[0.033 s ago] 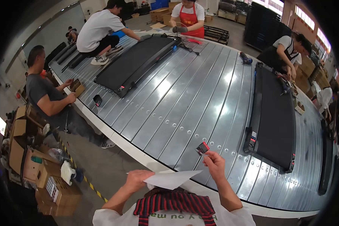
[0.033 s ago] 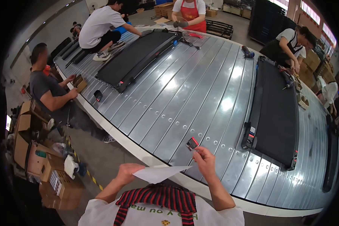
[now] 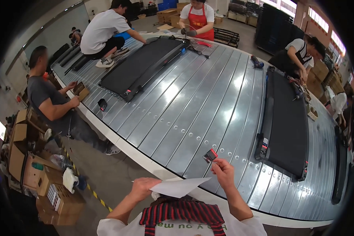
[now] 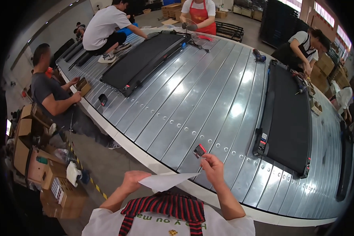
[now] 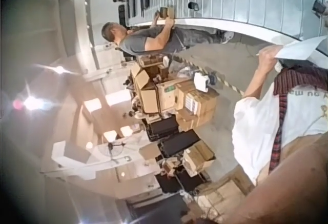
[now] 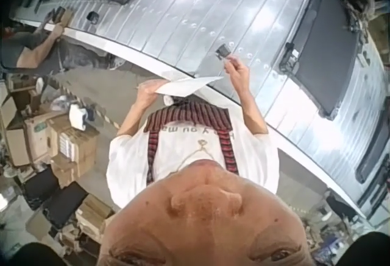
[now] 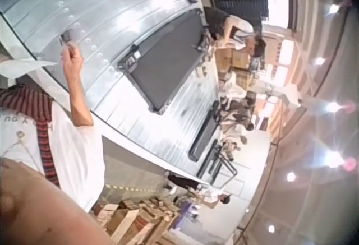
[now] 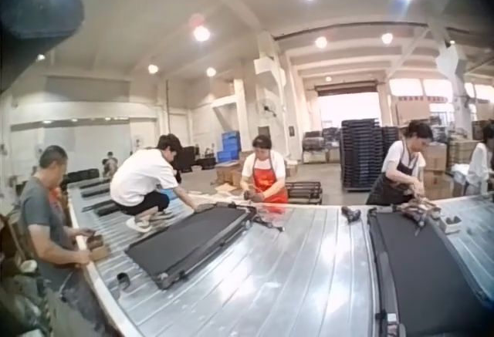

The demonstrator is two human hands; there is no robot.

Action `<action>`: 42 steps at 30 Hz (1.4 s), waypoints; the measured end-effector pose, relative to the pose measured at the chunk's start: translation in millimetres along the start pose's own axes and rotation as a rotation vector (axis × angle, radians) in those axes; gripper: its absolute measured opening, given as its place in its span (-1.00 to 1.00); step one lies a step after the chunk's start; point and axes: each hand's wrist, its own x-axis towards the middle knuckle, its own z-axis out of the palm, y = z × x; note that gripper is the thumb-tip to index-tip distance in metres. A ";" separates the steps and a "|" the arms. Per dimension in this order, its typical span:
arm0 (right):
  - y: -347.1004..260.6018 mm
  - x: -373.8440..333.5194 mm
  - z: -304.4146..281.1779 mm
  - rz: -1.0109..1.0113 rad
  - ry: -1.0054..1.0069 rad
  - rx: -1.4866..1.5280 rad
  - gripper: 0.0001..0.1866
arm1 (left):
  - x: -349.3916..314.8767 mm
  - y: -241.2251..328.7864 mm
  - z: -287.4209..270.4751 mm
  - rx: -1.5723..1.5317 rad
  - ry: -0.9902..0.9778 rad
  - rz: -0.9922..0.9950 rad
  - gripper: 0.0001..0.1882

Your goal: Applying warning and informational labels to the frames of treadmills on a factory assembly line.

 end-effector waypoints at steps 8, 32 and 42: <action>14.6 -4.1 102.3 0.056 -0.071 -0.100 -0.88 | -57.0 -52.5 -58.0 0.041 0.056 -0.038 -0.73; 38.2 41.3 420.6 0.017 -0.465 -0.449 -0.82 | -192.0 -225.0 -216.2 0.086 0.246 -0.255 -0.64; 55.1 112.2 446.2 -0.068 -0.423 -0.310 -0.81 | -125.5 -275.6 -262.8 0.202 0.118 -0.197 -0.60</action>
